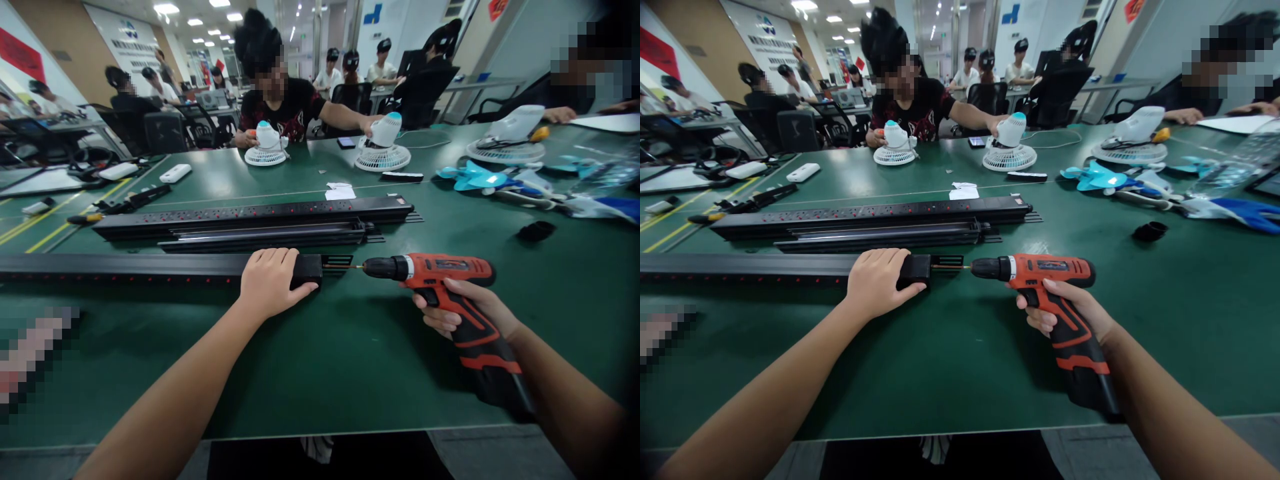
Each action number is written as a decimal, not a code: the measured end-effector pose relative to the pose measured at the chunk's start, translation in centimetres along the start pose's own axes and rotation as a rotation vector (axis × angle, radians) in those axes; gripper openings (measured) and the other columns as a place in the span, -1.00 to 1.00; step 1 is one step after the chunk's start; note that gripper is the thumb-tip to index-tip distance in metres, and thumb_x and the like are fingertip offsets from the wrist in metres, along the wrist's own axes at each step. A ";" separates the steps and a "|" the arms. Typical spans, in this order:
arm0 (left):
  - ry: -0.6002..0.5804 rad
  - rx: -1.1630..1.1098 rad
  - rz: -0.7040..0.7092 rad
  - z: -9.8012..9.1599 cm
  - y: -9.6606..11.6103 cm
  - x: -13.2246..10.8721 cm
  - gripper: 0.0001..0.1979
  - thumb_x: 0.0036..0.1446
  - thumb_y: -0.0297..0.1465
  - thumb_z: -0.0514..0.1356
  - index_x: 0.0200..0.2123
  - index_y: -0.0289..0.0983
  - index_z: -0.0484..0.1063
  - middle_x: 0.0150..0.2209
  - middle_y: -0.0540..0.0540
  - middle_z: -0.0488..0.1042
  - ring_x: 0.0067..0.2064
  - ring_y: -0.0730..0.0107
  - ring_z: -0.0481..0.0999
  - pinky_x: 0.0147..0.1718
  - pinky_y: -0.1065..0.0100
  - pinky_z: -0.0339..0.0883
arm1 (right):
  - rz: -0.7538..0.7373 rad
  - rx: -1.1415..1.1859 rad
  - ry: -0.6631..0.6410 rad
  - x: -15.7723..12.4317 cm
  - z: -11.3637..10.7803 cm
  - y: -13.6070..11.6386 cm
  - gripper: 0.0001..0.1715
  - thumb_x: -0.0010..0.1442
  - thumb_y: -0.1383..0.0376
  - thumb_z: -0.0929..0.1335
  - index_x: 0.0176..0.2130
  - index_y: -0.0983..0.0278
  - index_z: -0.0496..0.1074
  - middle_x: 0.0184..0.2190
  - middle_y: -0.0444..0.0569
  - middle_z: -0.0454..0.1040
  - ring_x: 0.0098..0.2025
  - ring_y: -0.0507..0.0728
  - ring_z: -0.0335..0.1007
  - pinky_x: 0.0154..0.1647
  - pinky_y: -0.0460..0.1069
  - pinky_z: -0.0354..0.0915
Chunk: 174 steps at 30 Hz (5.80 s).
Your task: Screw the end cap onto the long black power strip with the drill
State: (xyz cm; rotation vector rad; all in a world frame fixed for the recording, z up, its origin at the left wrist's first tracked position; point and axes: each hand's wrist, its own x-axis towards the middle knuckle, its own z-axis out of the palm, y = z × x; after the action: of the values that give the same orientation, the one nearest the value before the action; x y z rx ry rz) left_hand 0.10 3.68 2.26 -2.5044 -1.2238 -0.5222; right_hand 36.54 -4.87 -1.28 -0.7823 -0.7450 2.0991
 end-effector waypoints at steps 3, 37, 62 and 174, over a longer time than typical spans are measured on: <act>0.000 -0.002 -0.003 0.0 0.0 0.0 -0.42 0.16 0.09 0.13 -0.02 -0.28 0.39 -0.13 -0.21 0.54 -0.08 0.02 0.50 -0.05 0.07 0.27 | 0.006 0.004 0.006 -0.1 -0.1 0.0 -0.51 0.22 0.03 0.35 -0.20 0.43 0.54 -0.67 -0.14 0.23 -0.59 0.01 0.11 -0.57 -0.11 0.22; -0.003 -0.015 -0.005 0.0 0.0 0.1 -0.44 0.16 0.07 0.13 -0.01 -0.26 0.40 -0.13 -0.21 0.54 -0.08 0.01 0.50 -0.05 0.07 0.27 | -0.036 -0.061 0.005 -0.2 0.4 0.1 -0.53 0.19 0.06 0.37 -0.19 0.44 0.54 -0.68 -0.15 0.21 -0.59 0.03 0.09 -0.53 -0.09 0.24; -0.013 -0.020 -0.004 -0.3 0.1 0.1 -0.44 0.16 0.07 0.13 -0.02 -0.27 0.41 -0.13 -0.22 0.54 -0.09 0.00 0.51 -0.05 0.06 0.28 | -0.091 -0.064 0.046 -0.2 1.3 -0.1 -0.69 0.19 0.10 0.37 -0.30 0.32 0.50 -0.51 -0.07 0.32 -0.61 -0.02 0.01 -0.56 -0.08 0.30; -0.014 -0.023 -0.019 -0.2 0.1 0.1 -0.43 0.16 0.08 0.13 -0.02 -0.27 0.40 -0.13 -0.22 0.54 -0.08 0.01 0.49 -0.04 0.06 0.26 | -0.002 -0.003 -0.042 -0.1 0.6 0.1 -0.63 0.17 0.06 0.38 -0.28 0.35 0.49 -0.63 -0.19 0.15 -0.59 0.02 -0.05 -0.52 -0.09 0.26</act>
State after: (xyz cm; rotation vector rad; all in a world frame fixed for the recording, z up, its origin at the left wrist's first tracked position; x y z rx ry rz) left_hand 0.15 3.57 2.48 -2.5217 -1.2554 -0.5270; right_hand 36.12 -5.13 -0.96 -0.7413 -0.7715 2.1189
